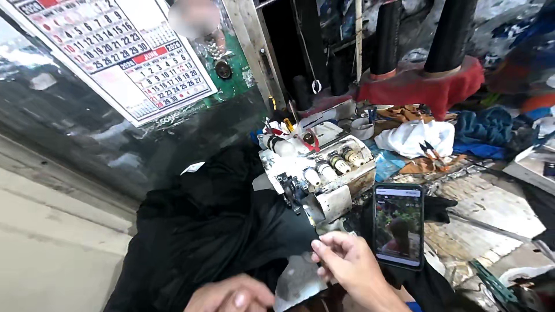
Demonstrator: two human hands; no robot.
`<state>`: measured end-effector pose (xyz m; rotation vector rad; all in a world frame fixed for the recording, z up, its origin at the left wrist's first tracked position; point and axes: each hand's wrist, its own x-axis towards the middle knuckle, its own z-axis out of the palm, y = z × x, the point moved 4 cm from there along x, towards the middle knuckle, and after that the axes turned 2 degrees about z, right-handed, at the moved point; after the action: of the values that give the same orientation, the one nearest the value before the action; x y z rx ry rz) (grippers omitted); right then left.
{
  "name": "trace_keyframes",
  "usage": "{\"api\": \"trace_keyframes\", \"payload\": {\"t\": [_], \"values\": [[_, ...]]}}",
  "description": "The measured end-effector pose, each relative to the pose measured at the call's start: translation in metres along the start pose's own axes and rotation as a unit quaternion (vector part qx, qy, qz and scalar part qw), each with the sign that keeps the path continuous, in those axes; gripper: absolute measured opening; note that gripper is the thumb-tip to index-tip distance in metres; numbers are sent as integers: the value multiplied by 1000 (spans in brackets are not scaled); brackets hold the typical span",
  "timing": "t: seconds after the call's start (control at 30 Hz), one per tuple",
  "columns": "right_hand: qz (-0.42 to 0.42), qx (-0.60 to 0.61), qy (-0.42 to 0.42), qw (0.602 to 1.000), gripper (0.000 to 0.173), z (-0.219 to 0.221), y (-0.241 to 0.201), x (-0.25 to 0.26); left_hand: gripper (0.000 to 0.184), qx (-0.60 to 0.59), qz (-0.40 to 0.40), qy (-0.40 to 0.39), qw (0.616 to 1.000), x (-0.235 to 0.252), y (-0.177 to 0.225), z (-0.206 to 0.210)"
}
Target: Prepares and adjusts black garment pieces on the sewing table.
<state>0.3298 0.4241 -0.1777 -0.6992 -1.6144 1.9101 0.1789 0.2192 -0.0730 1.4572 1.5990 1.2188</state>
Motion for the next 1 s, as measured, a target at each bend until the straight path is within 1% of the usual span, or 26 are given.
{"api": "trace_keyframes", "payload": {"t": [0.03, 0.07, 0.1, 0.13, 0.17, 0.2, 0.23, 0.27, 0.33, 0.43, 0.53, 0.6, 0.67, 0.7, 0.73, 0.77, 0.83, 0.87, 0.9, 0.93, 0.97, 1.0], "values": [[-1, 6, 6, 1000, 20, 3, -1, 8, 45, 52, 37, 64, 996, 14, 15, 7], [-6, 7, 9, 1000, 21, 6, -2, 14, 38, 132, 58, 138, 980, 33, 20, 16], [-10, 5, 14, 1000, 23, 8, -2, 18, 32, 230, 66, 205, 949, 53, 12, 26], [-12, 3, 21, 1000, 24, 10, -1, 21, 28, 333, 63, 254, 906, 72, -7, 33], [-13, -2, 32, 999, 25, 11, -1, 25, 27, 405, 61, 285, 867, 87, -30, 37], [-14, -13, 44, 999, 28, 12, -2, 30, 26, 443, 66, 302, 841, 97, -47, 38], [-16, -27, 59, 998, 32, 13, -2, 37, 24, 460, 72, 312, 828, 102, -57, 35], [-23, -48, 78, 996, 36, 14, -1, 43, 23, 463, 74, 312, 826, 105, -61, 29], [-48, -95, 110, 988, 44, 16, 0, 52, 24, 460, 64, 293, 836, 111, -62, 14], [-67, -109, 96, 987, 41, 16, -1, 50, 27, 468, 21, 289, 835, 112, -54, -1], [-74, -71, 36, 994, 40, 14, 0, 32, 35, 442, -28, 323, 836, 93, -71, 0], [-71, -58, -36, 995, 36, 18, 0, 21, 39, 447, -61, 312, 836, 83, -77, -4], [-66, -70, -124, 988, 25, 24, -1, 11, 35, 477, -78, 305, 820, 72, -71, -12], [-64, -82, -155, 982, 24, 27, -4, 6, 29, 498, -79, 312, 805, 65, -65, -14], [-68, -91, -168, 979, 28, 29, -7, 2, 25, 516, -78, 315, 793, 58, -58, -11], [-75, -90, -172, 978, 34, 30, -9, -3, 23, 523, -78, 307, 791, 50, -50, -3], [-98, -69, -148, 982, 38, 25, -10, -7, 22, 502, -72, 273, 818, 45, -36, 33], [-107, -61, -111, 986, 38, 20, -9, -6, 21, 484, -59, 252, 836, 51, -34, 56], [-113, -50, -55, 991, 35, 14, -8, -1, 20, 467, -39, 234, 852, 62, -35, 78], [-116, -26, 28, 993, 28, 8, -6, 6, 18, 450, -16, 219, 865, 74, -38, 96], [-117, 3, 112, 987, 22, 4, -5, 17, 20, 437, 1, 202, 877, 85, -40, 107], [-117, 28, 178, 977, 18, 2, -5, 27, 28, 425, 6, 180, 887, 89, -40, 110]]}}
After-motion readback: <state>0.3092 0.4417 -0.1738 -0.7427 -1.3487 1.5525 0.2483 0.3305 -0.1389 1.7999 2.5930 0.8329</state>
